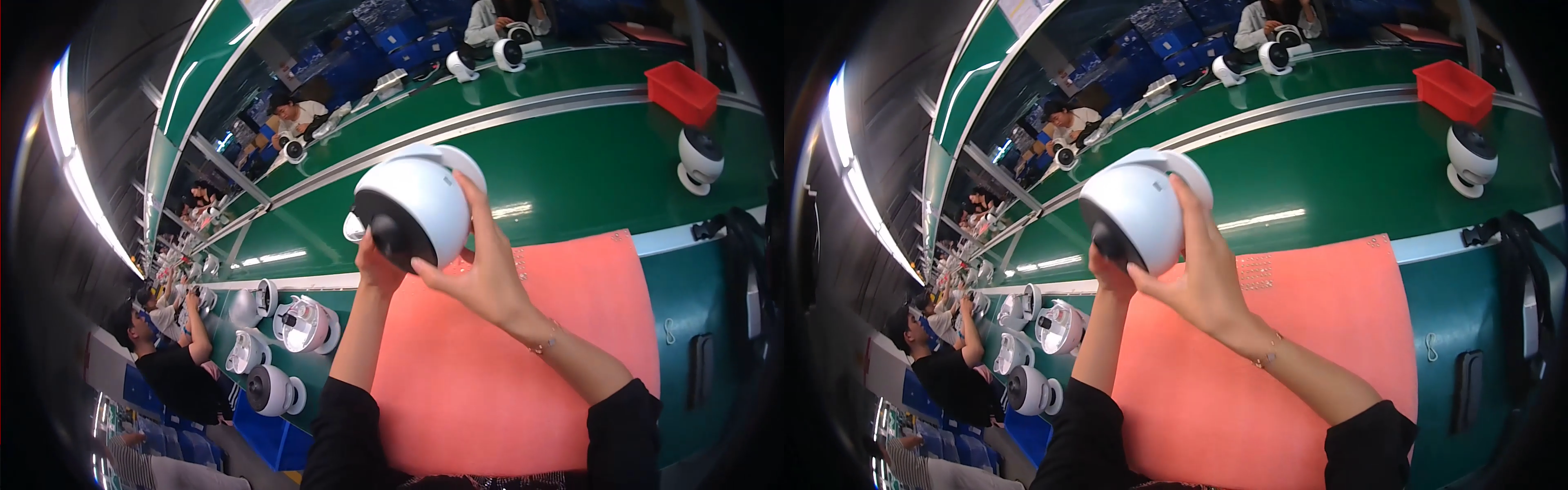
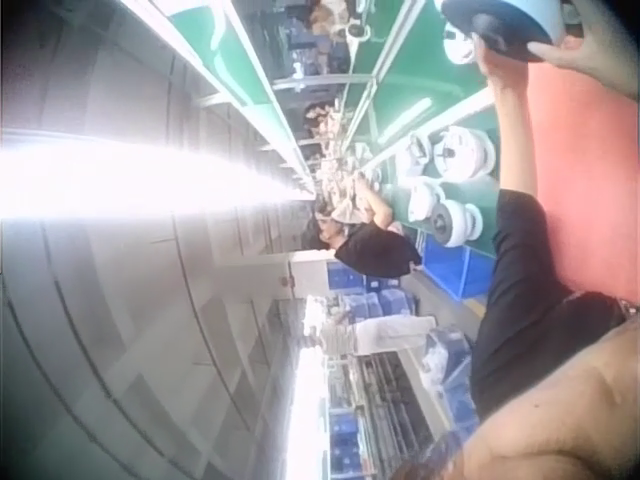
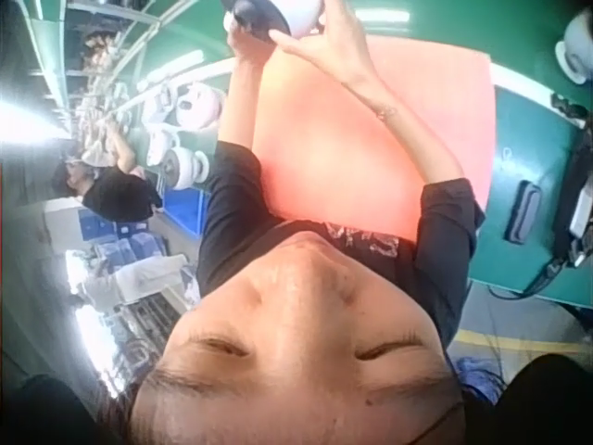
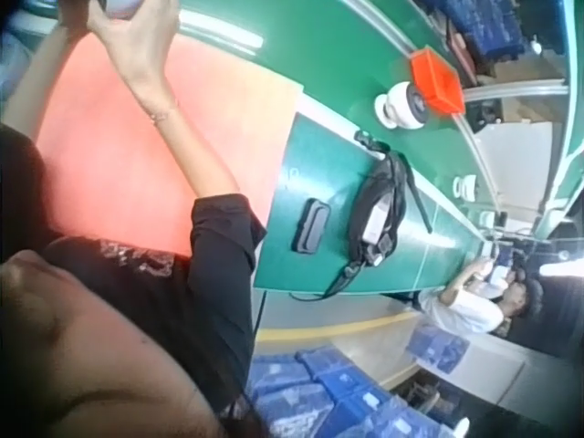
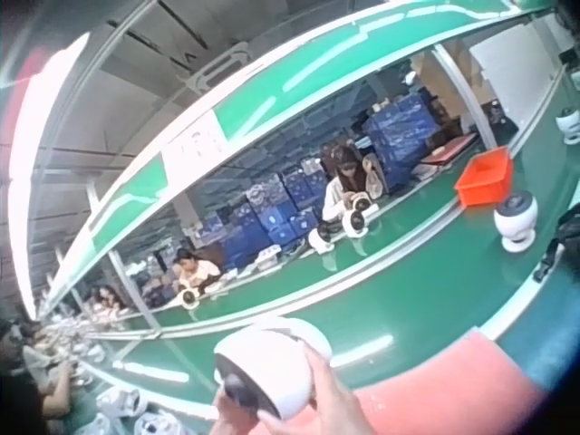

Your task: Assembling components of security cameras on a production line.

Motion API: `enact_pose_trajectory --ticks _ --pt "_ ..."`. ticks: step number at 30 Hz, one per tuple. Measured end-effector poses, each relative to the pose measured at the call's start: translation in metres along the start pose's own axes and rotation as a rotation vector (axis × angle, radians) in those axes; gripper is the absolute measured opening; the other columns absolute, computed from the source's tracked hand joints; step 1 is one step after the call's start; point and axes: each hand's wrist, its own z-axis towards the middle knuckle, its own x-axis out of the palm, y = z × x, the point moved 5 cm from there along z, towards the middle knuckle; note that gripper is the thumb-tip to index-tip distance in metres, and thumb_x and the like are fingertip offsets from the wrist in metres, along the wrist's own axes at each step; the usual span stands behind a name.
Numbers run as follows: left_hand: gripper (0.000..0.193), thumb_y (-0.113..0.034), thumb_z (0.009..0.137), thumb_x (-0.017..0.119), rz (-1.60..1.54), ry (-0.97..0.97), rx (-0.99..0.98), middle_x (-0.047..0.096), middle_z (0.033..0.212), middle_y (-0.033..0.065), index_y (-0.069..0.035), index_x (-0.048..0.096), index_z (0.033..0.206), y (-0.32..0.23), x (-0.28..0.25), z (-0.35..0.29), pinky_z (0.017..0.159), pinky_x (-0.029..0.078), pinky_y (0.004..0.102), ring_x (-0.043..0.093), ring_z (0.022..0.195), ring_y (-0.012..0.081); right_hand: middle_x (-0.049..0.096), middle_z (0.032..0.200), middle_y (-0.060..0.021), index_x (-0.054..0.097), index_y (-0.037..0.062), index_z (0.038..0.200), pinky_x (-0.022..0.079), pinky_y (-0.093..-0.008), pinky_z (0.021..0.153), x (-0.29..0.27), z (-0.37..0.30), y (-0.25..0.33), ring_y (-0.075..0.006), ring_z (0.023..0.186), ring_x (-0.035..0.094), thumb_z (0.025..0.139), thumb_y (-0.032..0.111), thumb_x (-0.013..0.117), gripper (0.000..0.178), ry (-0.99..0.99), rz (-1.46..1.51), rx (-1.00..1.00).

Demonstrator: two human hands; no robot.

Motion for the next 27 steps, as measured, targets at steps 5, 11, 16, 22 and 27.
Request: enact_pose_trajectory --ticks 5,11,16,22,27 --pt "0.056 -0.049 0.088 0.042 0.050 -0.221 -0.299 0.041 0.132 0.0077 -0.012 0.038 0.129 0.039 0.049 0.029 0.094 0.040 0.0466 0.044 0.118 0.0257 0.034 0.125 -0.0195 0.014 0.0012 0.130 0.045 -0.0379 0.087 -0.023 0.015 -0.052 -0.0290 0.113 0.044 0.069 0.026 0.074 0.089 -0.173 0.605 0.430" --pt "0.063 -0.040 0.077 0.063 0.222 -0.326 -0.503 0.041 0.119 0.0152 -0.005 0.039 0.124 0.090 0.062 0.044 0.084 0.048 0.0427 0.046 0.109 0.0304 0.044 0.114 -0.0133 0.044 0.0035 0.115 0.046 -0.0381 0.087 -0.054 0.005 -0.117 -0.0242 0.105 0.048 0.075 0.033 0.067 0.055 -0.341 0.861 0.888" --pt "0.062 -0.035 0.075 0.065 0.032 -0.404 -0.481 0.038 0.120 0.0174 -0.004 0.039 0.122 0.126 0.050 0.044 0.082 0.048 0.0467 0.046 0.108 0.0352 0.033 0.118 -0.0201 0.012 0.0022 0.119 0.041 -0.0433 0.093 -0.065 -0.001 -0.136 -0.0306 0.110 0.042 0.071 0.028 0.072 0.081 -0.353 0.766 0.865" --pt "0.048 -0.031 0.075 0.064 0.037 -0.359 -0.385 0.044 0.117 0.0095 -0.012 0.046 0.116 0.122 0.044 0.049 0.081 0.046 0.0446 0.048 0.107 0.0299 0.033 0.122 -0.0192 0.010 0.0023 0.125 0.038 -0.0473 0.096 -0.064 0.005 -0.126 -0.0317 0.111 0.042 0.072 0.027 0.071 0.084 -0.359 0.637 0.737" --pt "0.064 -0.028 0.074 0.068 -0.083 -0.415 -0.428 0.039 0.125 0.0101 -0.014 0.037 0.127 0.129 0.040 0.044 0.090 0.039 0.0453 0.042 0.113 0.0290 0.033 0.122 -0.0181 0.015 0.0014 0.127 0.038 -0.0463 0.097 -0.069 0.004 -0.146 -0.0313 0.109 0.044 0.072 0.028 0.071 0.083 -0.278 0.686 0.774"
